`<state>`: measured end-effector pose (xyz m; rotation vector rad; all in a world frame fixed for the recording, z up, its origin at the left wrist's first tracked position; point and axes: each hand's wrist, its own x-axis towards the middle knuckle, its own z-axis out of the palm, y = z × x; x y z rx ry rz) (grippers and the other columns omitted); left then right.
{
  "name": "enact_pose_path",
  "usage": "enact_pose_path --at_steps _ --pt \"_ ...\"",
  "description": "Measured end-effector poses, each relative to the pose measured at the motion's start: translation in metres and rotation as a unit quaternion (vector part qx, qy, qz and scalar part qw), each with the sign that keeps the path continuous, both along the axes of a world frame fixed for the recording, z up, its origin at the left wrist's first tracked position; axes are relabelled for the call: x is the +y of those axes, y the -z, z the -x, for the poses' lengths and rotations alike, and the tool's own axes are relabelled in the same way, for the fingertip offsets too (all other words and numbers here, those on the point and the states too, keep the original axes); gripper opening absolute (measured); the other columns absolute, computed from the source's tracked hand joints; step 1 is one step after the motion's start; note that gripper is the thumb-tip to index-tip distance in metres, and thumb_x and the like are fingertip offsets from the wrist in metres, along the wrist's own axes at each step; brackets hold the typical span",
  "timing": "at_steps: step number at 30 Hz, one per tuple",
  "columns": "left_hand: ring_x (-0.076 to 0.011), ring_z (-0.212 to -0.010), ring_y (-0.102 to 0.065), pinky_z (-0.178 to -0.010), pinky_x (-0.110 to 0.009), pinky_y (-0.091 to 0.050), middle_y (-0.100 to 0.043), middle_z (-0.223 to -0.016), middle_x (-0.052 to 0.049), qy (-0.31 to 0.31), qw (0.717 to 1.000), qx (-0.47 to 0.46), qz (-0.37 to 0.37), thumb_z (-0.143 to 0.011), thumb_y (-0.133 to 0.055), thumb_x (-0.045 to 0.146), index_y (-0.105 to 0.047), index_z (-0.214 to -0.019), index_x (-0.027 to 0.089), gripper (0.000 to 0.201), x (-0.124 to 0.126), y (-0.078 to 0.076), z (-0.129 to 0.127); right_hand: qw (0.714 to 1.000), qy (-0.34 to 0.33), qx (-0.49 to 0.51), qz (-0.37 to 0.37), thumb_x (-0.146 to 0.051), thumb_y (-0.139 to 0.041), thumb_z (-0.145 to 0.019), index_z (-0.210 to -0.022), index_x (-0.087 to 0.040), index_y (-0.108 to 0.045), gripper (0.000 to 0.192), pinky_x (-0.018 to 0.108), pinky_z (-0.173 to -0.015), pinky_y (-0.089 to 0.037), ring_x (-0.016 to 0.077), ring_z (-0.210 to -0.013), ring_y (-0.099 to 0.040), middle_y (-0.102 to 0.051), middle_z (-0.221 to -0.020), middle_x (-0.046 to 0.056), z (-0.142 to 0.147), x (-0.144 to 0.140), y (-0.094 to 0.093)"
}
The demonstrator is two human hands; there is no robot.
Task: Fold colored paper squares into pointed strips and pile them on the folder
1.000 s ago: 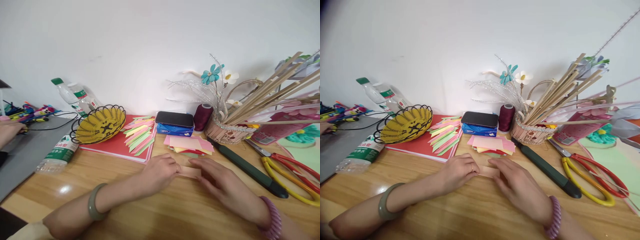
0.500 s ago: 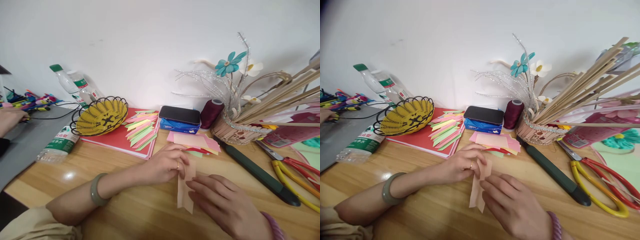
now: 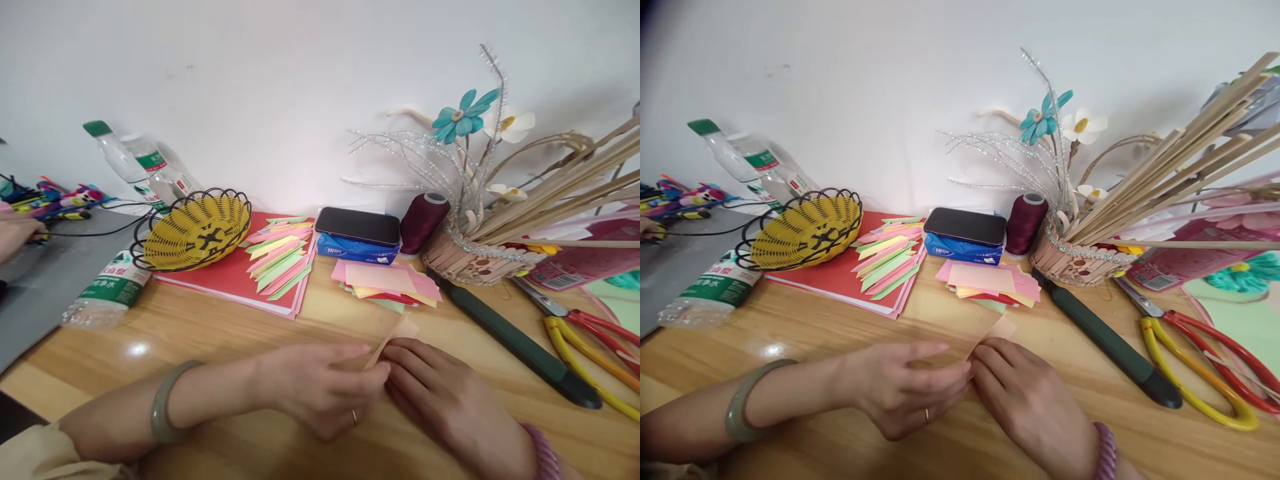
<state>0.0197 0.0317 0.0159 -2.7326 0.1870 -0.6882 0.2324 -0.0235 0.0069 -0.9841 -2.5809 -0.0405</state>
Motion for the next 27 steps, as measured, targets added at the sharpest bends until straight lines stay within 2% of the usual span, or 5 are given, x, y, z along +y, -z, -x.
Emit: enact_pose_path --at_steps 5,12,16,21,27 --pt "-0.0181 -0.101 -0.056 -0.097 -0.039 -0.042 -0.067 -0.094 -0.009 -0.11 0.991 -0.012 0.076 -0.09 -0.034 0.009 -0.064 -0.095 0.007 0.03 0.002 0.009 0.002 0.999 0.023 0.04 0.024 -0.012 -0.043 -0.086 -0.088 -0.016 -0.061 0.018 0.031 -0.076 -0.052 0.0185 -0.091 -0.06 -0.066 -0.09 0.007 0.001 0.001 0.002" --pt "-0.0206 -0.102 -0.053 -0.099 -0.045 -0.037 -0.065 -0.093 -0.007 -0.122 0.987 0.036 0.103 -0.09 -0.042 0.012 -0.062 -0.096 0.01 0.022 -0.002 0.014 0.006 0.991 0.027 0.074 0.105 -0.016 -0.045 -0.086 -0.084 -0.02 -0.06 0.016 0.029 -0.074 -0.051 0.0173 -0.091 -0.058 -0.064 -0.091 0.005 0.0 0.003 -0.003" --pt "-0.0216 -0.096 -0.056 -0.096 -0.044 -0.04 -0.065 -0.089 -0.01 -0.14 0.986 0.033 0.085 -0.088 -0.042 0.012 -0.062 -0.097 0.007 0.022 -0.01 0.018 0.005 0.981 0.032 0.11 0.154 -0.015 -0.047 -0.086 -0.082 -0.02 -0.06 0.014 0.03 -0.074 -0.05 0.017 -0.091 -0.057 -0.062 -0.092 0.005 -0.003 0.004 -0.002" --pt "-0.0267 -0.099 -0.055 -0.089 -0.047 -0.043 -0.063 -0.1 -0.016 -0.186 0.979 0.061 0.054 -0.085 -0.044 0.014 -0.06 -0.102 0.003 0.026 -0.028 0.023 0.003 0.967 0.045 0.149 0.202 -0.015 -0.048 -0.086 -0.084 -0.021 -0.06 0.013 0.031 -0.078 -0.049 0.0171 -0.092 -0.056 -0.06 -0.093 0.006 -0.004 0.006 0.002" --pt "-0.0277 -0.093 -0.058 -0.081 -0.043 -0.047 -0.063 -0.104 -0.019 -0.217 0.975 0.046 0.016 -0.083 -0.041 0.015 -0.063 -0.098 0.002 0.029 -0.044 0.023 -0.001 0.951 0.088 0.198 0.222 -0.017 -0.047 -0.087 -0.078 -0.021 -0.06 0.016 0.03 -0.07 -0.05 0.0167 -0.084 -0.055 -0.058 -0.085 0.005 0.004 0.007 0.004"
